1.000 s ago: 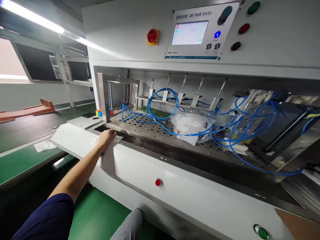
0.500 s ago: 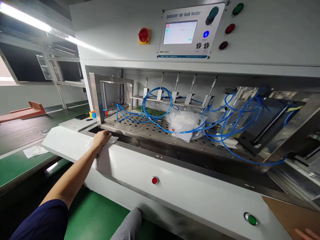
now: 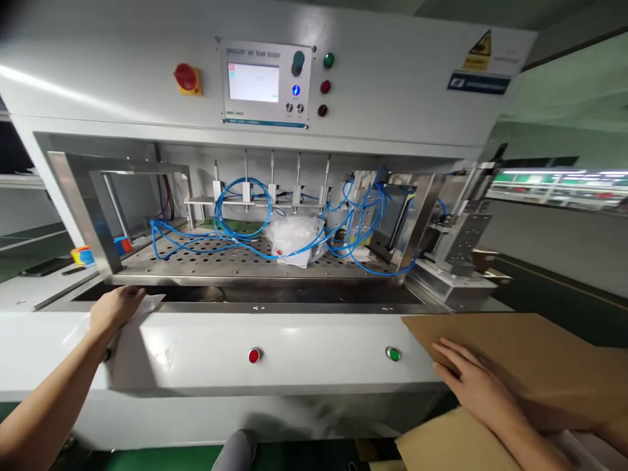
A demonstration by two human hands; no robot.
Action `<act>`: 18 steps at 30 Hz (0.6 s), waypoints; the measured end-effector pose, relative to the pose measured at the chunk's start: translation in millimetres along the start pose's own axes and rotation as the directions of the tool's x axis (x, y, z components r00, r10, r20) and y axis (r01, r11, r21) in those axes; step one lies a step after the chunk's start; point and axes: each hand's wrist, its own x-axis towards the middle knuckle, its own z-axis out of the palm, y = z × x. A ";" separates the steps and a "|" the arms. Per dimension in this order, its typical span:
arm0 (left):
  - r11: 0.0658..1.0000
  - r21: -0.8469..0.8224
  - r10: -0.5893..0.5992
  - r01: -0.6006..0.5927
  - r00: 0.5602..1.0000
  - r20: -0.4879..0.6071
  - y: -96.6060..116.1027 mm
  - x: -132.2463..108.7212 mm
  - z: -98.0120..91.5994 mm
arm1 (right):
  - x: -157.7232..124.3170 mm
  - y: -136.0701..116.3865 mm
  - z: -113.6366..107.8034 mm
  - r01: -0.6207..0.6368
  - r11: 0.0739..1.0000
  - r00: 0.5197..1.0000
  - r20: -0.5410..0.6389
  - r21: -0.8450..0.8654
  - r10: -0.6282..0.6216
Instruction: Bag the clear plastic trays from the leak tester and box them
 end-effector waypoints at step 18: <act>1.000 0.022 0.008 -0.009 0.999 0.038 -3.2 5.3 2.7 | -2.7 -3.4 -4.5 -0.012 0.989 0.999 0.050 0.144 0.005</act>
